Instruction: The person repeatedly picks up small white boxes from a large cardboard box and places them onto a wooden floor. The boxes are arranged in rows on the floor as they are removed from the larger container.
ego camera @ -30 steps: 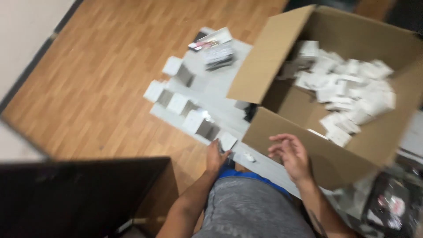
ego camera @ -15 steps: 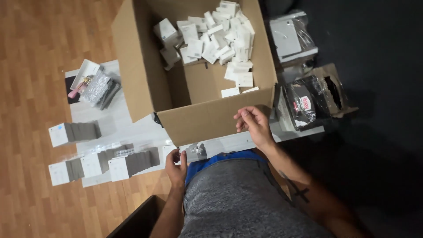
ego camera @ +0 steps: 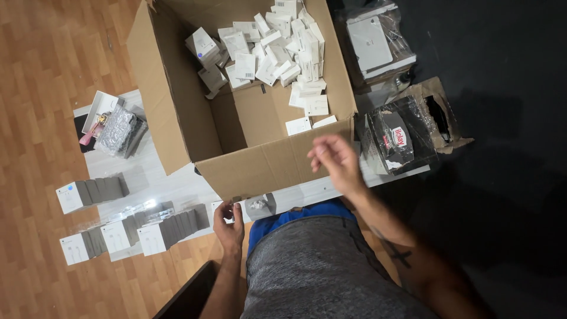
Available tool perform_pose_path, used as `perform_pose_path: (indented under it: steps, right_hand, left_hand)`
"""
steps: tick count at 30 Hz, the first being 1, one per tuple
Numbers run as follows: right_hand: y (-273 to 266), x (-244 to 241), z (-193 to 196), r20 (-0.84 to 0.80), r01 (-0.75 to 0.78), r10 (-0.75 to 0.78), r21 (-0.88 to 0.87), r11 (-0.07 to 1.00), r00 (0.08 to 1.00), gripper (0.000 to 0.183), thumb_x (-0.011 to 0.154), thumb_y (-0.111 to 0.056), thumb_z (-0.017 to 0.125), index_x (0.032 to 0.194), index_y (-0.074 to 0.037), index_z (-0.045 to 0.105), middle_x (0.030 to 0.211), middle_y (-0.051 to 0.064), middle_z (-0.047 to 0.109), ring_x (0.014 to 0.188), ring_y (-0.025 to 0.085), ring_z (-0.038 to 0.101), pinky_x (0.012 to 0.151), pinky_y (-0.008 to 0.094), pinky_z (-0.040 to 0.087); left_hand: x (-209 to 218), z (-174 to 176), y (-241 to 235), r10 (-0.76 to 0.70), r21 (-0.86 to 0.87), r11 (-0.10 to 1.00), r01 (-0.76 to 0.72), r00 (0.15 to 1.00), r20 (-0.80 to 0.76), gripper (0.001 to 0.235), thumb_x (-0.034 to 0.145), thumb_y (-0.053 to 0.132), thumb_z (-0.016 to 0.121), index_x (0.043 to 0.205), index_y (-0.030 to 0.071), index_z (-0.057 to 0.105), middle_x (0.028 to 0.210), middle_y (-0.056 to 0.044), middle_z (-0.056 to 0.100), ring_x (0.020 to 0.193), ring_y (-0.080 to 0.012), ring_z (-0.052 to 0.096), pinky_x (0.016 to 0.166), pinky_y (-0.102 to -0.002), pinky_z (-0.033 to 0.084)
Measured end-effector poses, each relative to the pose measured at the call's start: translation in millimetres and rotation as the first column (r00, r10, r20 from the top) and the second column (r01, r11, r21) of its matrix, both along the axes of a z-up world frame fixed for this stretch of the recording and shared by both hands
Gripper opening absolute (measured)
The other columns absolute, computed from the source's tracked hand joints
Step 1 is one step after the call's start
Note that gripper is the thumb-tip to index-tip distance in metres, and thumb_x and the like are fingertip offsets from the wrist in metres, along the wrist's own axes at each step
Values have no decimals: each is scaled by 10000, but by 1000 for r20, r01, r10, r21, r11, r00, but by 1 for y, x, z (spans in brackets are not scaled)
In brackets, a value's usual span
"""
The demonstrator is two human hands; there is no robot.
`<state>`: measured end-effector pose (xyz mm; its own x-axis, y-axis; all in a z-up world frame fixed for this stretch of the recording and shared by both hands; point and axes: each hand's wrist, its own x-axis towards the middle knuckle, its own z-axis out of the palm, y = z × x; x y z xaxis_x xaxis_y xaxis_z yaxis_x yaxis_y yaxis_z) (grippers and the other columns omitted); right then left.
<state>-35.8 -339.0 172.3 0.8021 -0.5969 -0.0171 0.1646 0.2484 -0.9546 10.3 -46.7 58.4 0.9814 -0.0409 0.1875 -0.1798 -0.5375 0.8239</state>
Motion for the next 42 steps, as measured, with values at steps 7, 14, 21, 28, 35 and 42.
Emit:
perform_pose_path:
  steps: [7,14,21,28,35,42]
  right_hand:
    - [-172,100,50,67,200,-188,-386,901,980,168,1013,-206,474,1132,-88,463,797,38,555,612,104,501,536,199,469]
    - [-395,220,-145,-147,29,-353,-893,449,924,284,810,-85,576,1094,-97,575,856,100,643,758,258,606,696,364,457]
    - [-406,262,-140,-728,-321,-372,-620,716,576,534,892,-86,388,1399,-232,303,1285,230,437,1191,423,345,978,457,305]
    - [-460,287,-222,-741,-491,-412,-665,563,531,664,797,-64,434,1430,-197,285,1292,229,470,1152,475,396,971,440,317]
    - [-468,270,-223,-504,-221,-635,-853,473,585,167,765,-116,691,873,-235,737,849,110,692,762,325,649,685,377,502]
    - [-459,242,-103,301,380,-375,-912,156,877,149,947,-94,543,994,38,595,851,203,645,687,335,617,583,426,487]
  left_hand:
    - [-14,2,19,90,104,991,-78,989,-116,203,843,222,622,1002,102,586,790,-13,578,640,-132,506,658,-274,438]
    - [-42,39,7,576,218,816,-535,784,-233,270,821,206,666,1061,91,626,844,-43,627,771,-152,579,762,-268,438]
    - [-75,13,36,674,309,735,-603,697,-245,350,810,149,658,1136,36,602,816,-124,637,727,-204,602,717,-284,470]
    - [-75,-3,37,713,246,700,-670,671,-202,324,815,109,624,1124,12,599,667,-91,560,550,-147,488,577,-243,406]
    - [-50,49,25,690,554,716,-425,553,-467,413,777,305,633,1160,150,620,890,-72,689,812,-212,641,818,-318,468]
    - [6,164,-43,663,332,728,-600,494,-562,349,818,220,554,1095,17,616,971,-147,645,899,-244,593,805,-345,451]
